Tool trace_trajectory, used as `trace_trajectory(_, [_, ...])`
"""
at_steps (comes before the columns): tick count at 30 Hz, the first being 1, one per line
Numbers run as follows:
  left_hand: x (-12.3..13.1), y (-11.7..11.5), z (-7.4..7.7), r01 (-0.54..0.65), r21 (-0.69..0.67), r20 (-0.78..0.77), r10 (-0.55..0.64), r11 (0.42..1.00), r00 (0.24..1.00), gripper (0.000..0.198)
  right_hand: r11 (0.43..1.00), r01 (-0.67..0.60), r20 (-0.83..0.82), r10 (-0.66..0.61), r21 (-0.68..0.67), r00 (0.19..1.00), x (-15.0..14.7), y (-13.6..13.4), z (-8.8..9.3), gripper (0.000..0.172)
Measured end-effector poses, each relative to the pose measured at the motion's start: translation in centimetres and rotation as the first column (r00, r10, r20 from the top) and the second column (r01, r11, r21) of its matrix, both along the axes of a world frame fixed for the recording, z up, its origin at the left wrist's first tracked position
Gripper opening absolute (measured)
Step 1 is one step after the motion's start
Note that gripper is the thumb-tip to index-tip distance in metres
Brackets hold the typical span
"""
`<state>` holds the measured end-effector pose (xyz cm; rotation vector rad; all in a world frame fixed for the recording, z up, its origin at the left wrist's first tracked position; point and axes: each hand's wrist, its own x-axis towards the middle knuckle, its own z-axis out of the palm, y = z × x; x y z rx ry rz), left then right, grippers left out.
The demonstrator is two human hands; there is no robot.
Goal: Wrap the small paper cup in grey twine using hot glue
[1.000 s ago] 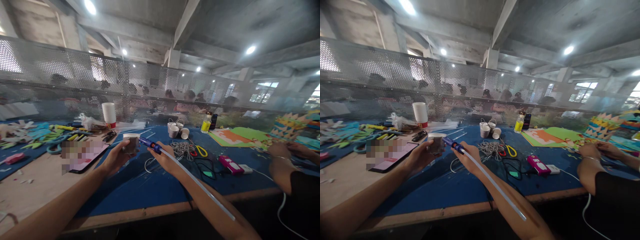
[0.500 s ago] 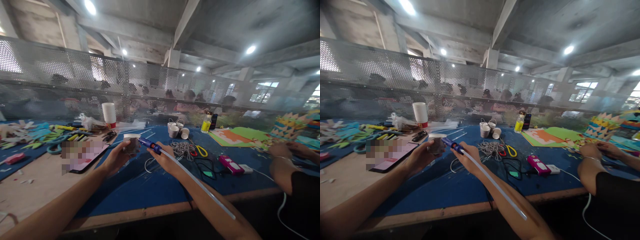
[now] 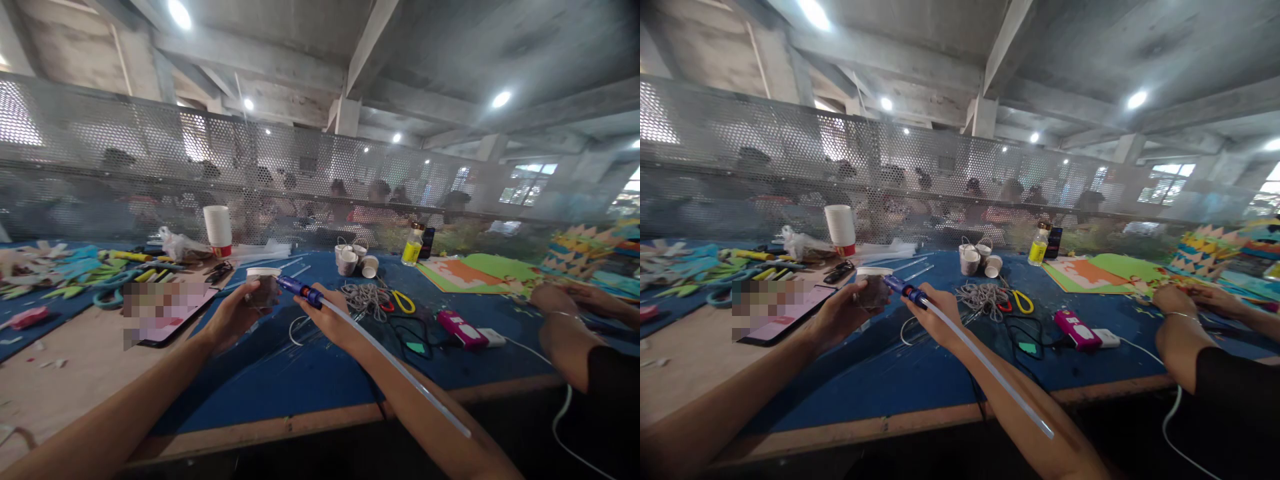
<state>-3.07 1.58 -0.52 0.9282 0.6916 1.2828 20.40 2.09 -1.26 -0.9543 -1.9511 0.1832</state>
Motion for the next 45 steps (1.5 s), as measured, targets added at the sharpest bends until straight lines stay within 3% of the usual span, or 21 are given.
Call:
trace_trajectory(29, [-0.37,-0.23,0.41,0.041,0.019,0.073,-0.042,0.999,0.996,0.040,1.000,0.009,0.004,-0.009,-0.022,1.000,0.16,0.24,0.05,0.037])
trace_trajectory(45, [-0.01,-0.42,0.58,0.024,0.009,0.057,-0.025,1.000,0.998,0.034,0.999,-0.012,-0.043,0.010,-0.052,0.999,0.09,0.21,-0.16,0.037])
